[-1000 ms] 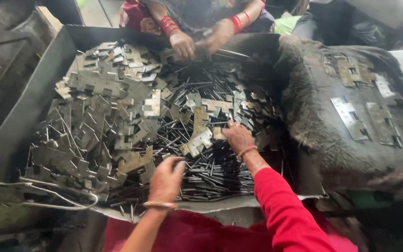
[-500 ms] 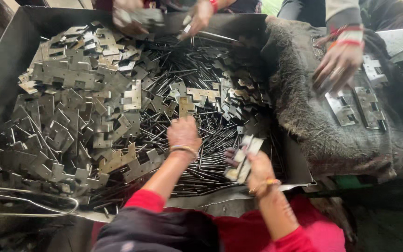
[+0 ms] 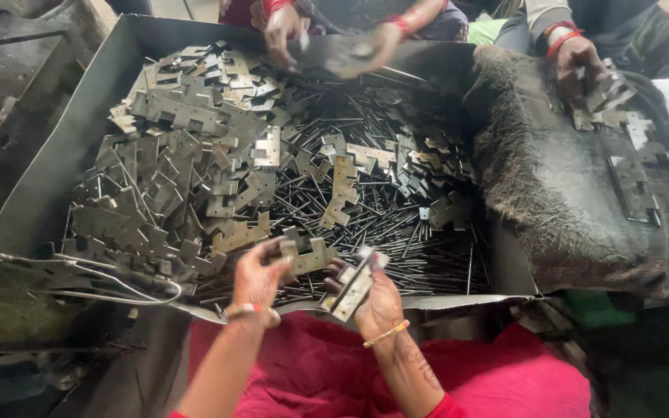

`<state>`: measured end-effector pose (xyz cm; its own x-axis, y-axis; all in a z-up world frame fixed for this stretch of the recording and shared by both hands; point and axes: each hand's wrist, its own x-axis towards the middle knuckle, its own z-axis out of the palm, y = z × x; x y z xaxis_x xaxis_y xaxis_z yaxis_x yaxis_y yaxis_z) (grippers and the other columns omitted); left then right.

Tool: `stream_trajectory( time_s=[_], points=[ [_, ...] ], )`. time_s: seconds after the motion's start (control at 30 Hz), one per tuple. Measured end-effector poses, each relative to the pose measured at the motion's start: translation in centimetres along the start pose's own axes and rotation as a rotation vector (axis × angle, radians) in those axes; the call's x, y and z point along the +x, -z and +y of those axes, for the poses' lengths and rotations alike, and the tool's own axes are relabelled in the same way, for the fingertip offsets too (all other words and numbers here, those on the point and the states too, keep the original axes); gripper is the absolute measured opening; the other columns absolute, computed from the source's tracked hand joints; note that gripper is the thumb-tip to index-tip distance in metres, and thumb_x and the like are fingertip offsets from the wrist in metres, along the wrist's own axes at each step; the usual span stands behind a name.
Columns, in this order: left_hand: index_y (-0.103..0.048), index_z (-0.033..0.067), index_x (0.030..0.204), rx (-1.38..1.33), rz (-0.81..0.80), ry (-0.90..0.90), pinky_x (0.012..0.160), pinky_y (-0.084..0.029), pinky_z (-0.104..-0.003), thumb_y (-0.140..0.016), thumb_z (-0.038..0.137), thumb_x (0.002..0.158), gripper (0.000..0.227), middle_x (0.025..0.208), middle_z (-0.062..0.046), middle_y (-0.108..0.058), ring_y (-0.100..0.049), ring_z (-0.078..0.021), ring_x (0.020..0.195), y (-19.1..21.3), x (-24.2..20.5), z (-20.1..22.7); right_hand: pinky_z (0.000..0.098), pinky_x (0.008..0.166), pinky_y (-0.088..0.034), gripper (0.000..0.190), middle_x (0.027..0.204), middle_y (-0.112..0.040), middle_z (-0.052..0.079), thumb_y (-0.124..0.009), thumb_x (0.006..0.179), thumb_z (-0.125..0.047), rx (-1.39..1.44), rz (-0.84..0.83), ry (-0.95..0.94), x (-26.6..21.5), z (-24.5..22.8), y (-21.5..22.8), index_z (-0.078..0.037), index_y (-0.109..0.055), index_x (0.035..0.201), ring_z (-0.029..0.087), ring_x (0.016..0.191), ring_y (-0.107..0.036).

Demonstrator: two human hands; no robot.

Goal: The person inserts metal rods into metal hinge plates and places the assembled units into a bin. The person works by hand, handling one hinge at a time from a large pile of parts.

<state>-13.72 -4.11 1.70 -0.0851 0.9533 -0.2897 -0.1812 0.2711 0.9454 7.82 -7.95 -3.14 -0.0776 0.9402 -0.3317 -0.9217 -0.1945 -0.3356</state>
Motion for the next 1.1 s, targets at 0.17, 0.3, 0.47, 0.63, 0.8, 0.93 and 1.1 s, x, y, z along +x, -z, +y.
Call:
stream_trajectory(
  time_s=[0.17, 0.3, 0.47, 0.63, 0.8, 0.93, 1.1],
  points=[
    [-0.066, 0.0031, 0.123, -0.420, 0.147, 0.015, 0.073, -0.062, -0.031, -0.071, -0.004, 0.081, 0.044, 0.105, -0.007, -0.073, -0.071, -0.0167, 0.082, -2.5, -2.7, -2.4, 0.0533, 0.086, -0.061, 0.040, 0.112, -0.070, 0.026, -0.050, 0.104, -0.040, -0.062, 0.000, 0.097, -1.4, -0.9, -0.2, -0.003, -0.059, 0.116, 0.038, 0.097, -0.073],
    [-0.069, 0.0001, 0.118, -0.212, 0.011, -0.002, 0.075, -0.060, -0.031, -0.077, 0.003, 0.082, 0.038, 0.103, -0.016, -0.074, -0.072, -0.0212, 0.081, -5.3, -4.7, -2.1, 0.0482, 0.086, -0.060, 0.040, 0.111, -0.073, 0.015, -0.057, 0.101, -0.035, -0.024, 0.107, 0.087, -1.9, -0.6, -1.1, -0.004, -0.064, 0.126, 0.030, 0.096, -0.073],
    [-0.073, 0.0041, 0.101, 0.606, 0.100, -0.410, 0.080, -0.055, -0.034, -0.089, 0.012, 0.074, 0.032, 0.099, -0.014, -0.073, -0.069, -0.0238, 0.090, -7.5, -6.9, -3.8, 0.0443, 0.086, -0.061, 0.029, 0.110, -0.075, 0.017, -0.065, 0.092, -0.012, -0.224, 0.153, 0.111, -1.1, 0.3, -1.6, -0.001, -0.061, 0.119, 0.030, 0.097, -0.073],
    [-0.062, 0.0064, 0.119, 0.102, -0.137, -0.001, 0.081, -0.058, -0.033, -0.081, 0.012, 0.076, 0.048, 0.102, -0.008, -0.075, -0.071, -0.0153, 0.092, -5.9, -4.8, -2.8, 0.0395, 0.086, -0.058, 0.031, 0.115, -0.073, 0.015, -0.069, 0.093, -0.011, -0.429, 0.062, 0.176, -0.4, -0.4, -2.9, 0.000, -0.063, 0.121, 0.026, 0.100, -0.069],
    [-0.075, 0.0032, 0.114, 0.579, -0.404, -0.124, 0.083, -0.058, -0.031, -0.077, 0.016, 0.076, 0.040, 0.100, -0.010, -0.080, -0.074, -0.0136, 0.089, -2.2, -2.3, 2.6, 0.0408, 0.095, -0.050, 0.046, 0.125, -0.065, 0.022, -0.078, 0.082, -0.007, -1.575, -0.394, 0.864, -1.0, -5.8, -5.7, 0.005, -0.066, 0.125, 0.031, 0.112, -0.061],
    [-0.074, 0.0033, 0.112, 0.738, -0.551, -0.242, 0.089, -0.055, -0.036, -0.076, 0.027, 0.078, 0.042, 0.107, -0.012, -0.076, -0.072, -0.0214, 0.098, -1.9, -0.5, 5.3, 0.0281, 0.068, -0.054, 0.033, 0.079, -0.075, 0.003, -0.087, 0.074, -0.019, -1.800, -0.170, 0.004, -1.2, -7.0, -5.7, -0.004, -0.076, 0.101, 0.011, 0.074, -0.066],
    [-0.070, 0.0079, 0.101, 1.509, 0.271, -0.690, 0.068, -0.053, -0.046, -0.081, 0.047, 0.067, 0.053, 0.092, -0.012, -0.071, -0.067, -0.0327, 0.084, -1.2, 3.4, 6.2, 0.0258, 0.057, -0.046, 0.016, 0.070, -0.064, -0.001, -0.084, 0.078, -0.010, -1.409, 0.021, 0.231, -3.2, -10.7, -3.0, 0.002, -0.075, 0.083, 0.008, 0.066, -0.055]
  ],
)
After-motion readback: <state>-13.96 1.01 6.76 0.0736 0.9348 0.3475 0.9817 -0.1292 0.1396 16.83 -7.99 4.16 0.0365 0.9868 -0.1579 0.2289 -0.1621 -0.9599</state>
